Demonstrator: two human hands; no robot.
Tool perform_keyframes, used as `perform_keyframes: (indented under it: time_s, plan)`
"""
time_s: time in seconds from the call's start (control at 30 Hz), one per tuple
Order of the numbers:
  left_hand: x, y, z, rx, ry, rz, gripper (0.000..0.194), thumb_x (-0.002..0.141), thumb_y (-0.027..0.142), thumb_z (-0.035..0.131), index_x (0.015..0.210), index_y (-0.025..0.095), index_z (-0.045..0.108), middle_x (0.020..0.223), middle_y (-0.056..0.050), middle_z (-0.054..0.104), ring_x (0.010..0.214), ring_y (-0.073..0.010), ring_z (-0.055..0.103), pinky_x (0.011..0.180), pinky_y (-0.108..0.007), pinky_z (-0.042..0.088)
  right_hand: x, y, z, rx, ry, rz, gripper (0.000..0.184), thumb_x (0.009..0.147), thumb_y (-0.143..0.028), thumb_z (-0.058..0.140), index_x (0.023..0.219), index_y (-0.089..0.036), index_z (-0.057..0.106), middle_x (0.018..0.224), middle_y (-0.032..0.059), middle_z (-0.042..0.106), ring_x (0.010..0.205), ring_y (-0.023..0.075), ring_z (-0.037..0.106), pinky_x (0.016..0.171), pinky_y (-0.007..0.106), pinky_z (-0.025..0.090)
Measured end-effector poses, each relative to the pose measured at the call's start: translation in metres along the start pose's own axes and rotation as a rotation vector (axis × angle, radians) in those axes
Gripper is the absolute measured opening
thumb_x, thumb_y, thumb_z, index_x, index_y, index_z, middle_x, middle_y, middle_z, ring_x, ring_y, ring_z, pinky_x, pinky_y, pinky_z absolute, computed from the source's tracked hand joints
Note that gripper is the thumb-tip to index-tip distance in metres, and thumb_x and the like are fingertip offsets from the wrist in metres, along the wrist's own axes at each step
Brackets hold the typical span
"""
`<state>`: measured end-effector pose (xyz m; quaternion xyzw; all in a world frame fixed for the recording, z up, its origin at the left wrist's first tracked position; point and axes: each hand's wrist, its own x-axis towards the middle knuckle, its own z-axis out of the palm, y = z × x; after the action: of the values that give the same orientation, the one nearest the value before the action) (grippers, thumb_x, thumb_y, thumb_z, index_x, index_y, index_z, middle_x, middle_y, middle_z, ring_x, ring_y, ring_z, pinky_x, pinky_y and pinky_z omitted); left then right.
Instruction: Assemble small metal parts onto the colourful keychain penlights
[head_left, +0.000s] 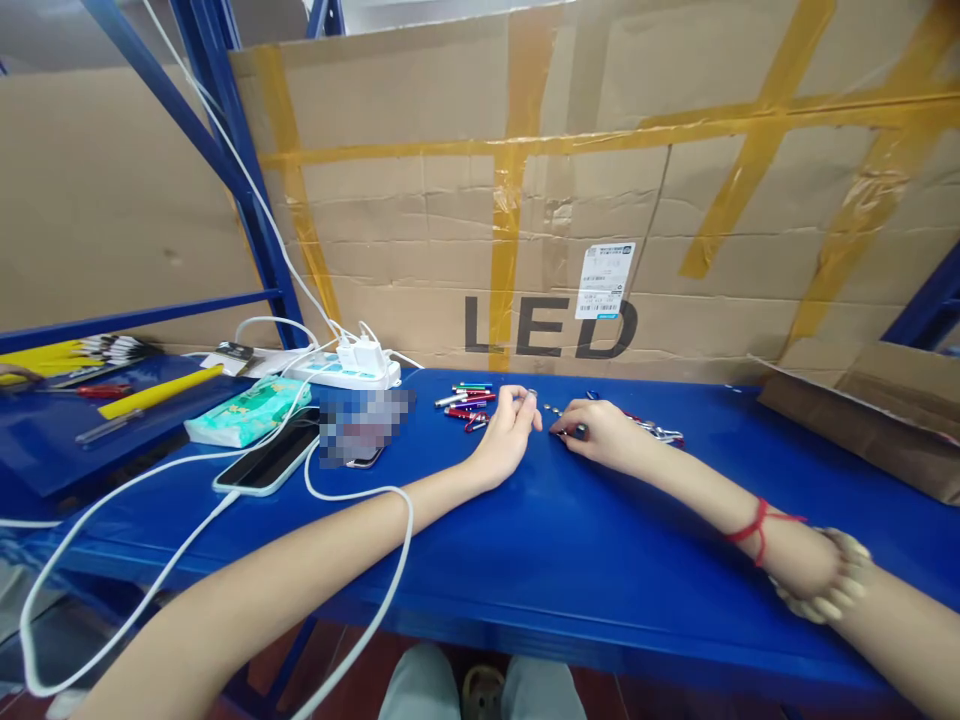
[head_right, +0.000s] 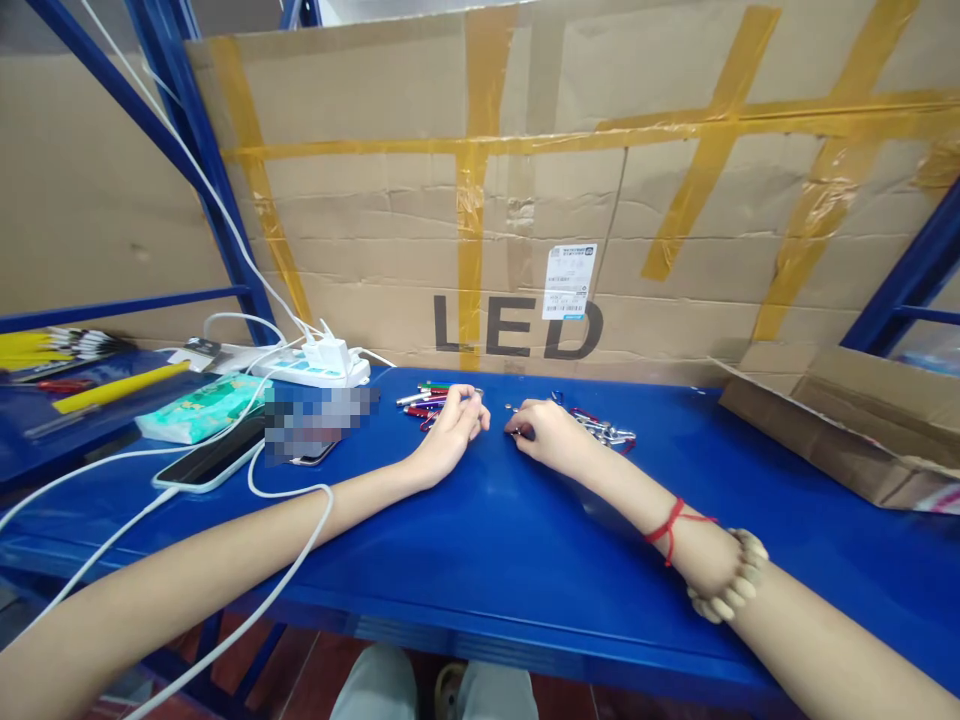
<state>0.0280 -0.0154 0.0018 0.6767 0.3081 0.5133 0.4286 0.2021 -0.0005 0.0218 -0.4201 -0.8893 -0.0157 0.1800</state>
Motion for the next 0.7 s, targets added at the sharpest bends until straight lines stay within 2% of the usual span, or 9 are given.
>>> perform_keyframes:
  time_s: [0.13,0.3,0.57,0.7]
  plan:
    - [-0.0014,0.0005,0.0,0.057,-0.066,0.018,0.019,0.1,0.03,0.03,0.087,0.017,0.036,0.071,0.002,0.046,0.056,-0.0111,0.037,0.059,-0.022,0.031,-0.0059,0.0065,0.0025,0.029,0.064,-0.015,0.024,0.073,-0.01,0.054,0.087,-0.016,0.072,0.084,0.0075,0.068,0.073,0.0175,0.064,0.073,0.03,0.049]
    - [-0.0028,0.0052,-0.001,0.156,-0.079,0.041,0.036,0.1,0.037,0.031,0.073,0.015,0.043,0.069,0.001,0.044,0.06,-0.012,0.039,0.061,-0.022,0.031,-0.0058,0.0107,0.0058,0.075,0.085,-0.021,0.021,0.077,-0.011,0.053,0.086,-0.015,0.072,0.082,0.0083,0.069,0.072,0.018,0.064,0.069,0.029,0.051]
    - [-0.0032,0.0017,-0.0005,0.104,-0.123,0.0,0.022,0.098,0.032,0.036,0.084,0.016,0.044,0.071,0.002,0.046,0.057,-0.0106,0.037,0.054,-0.02,0.029,-0.006,0.0046,0.0042,0.147,0.101,0.094,0.018,0.072,-0.01,0.055,0.08,-0.014,0.07,0.079,0.0067,0.071,0.069,0.0161,0.065,0.067,0.026,0.052]
    - [-0.0035,0.0037,0.0003,0.16,-0.098,-0.037,0.015,0.098,0.026,0.037,0.087,0.017,0.043,0.072,0.002,0.047,0.061,-0.0111,0.041,0.058,-0.02,0.03,-0.0058,0.0026,0.0031,0.14,0.108,0.132,0.019,0.067,-0.009,0.056,0.079,-0.014,0.07,0.074,0.0055,0.07,0.065,0.015,0.064,0.064,0.025,0.051]
